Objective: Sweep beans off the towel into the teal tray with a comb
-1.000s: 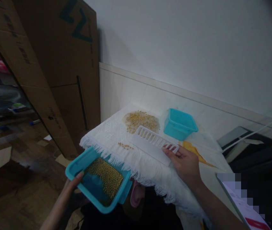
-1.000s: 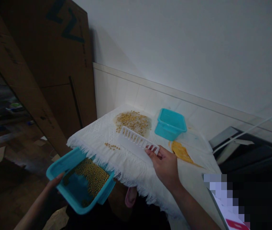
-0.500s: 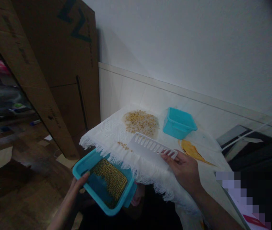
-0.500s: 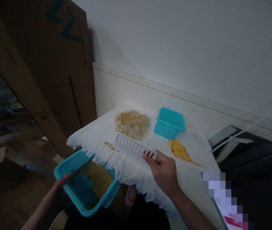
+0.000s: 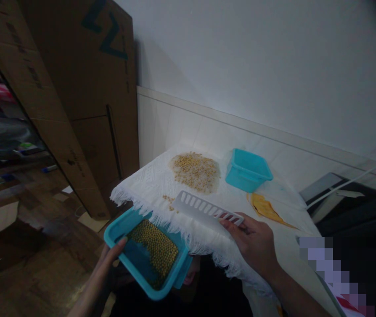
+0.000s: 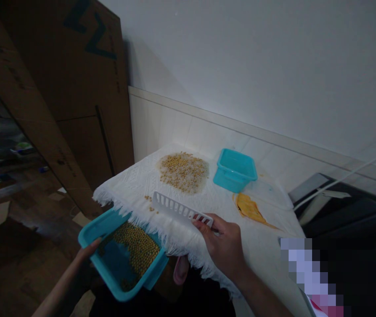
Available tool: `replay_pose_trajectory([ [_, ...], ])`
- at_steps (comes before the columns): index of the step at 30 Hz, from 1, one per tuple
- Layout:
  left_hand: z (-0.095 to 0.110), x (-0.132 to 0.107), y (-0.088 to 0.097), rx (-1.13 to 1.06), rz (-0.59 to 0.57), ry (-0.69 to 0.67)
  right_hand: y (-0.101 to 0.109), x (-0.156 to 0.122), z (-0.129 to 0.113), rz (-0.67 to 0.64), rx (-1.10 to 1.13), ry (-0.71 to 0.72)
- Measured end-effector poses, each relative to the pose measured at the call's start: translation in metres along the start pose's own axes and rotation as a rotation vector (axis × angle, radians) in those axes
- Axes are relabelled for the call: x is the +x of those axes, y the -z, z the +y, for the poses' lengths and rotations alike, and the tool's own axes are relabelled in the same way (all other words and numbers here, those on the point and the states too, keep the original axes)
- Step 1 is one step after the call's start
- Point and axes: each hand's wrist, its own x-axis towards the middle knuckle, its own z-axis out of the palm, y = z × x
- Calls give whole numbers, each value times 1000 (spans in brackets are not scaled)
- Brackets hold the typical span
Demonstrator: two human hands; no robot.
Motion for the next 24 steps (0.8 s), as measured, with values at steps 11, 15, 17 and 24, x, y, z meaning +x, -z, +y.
replay_pose_trajectory([
  [11, -3, 4, 2, 78, 44, 47, -5, 6, 3, 59, 47, -90],
  [15, 0, 6, 5, 26, -14, 69, -9, 15, 13, 80, 59, -115],
  [17, 1, 4, 6, -5, -35, 61, -11, 15, 14, 65, 66, -118],
  [24, 5, -6, 5, 23, -39, 15, -19, 14, 12, 13, 163, -142],
])
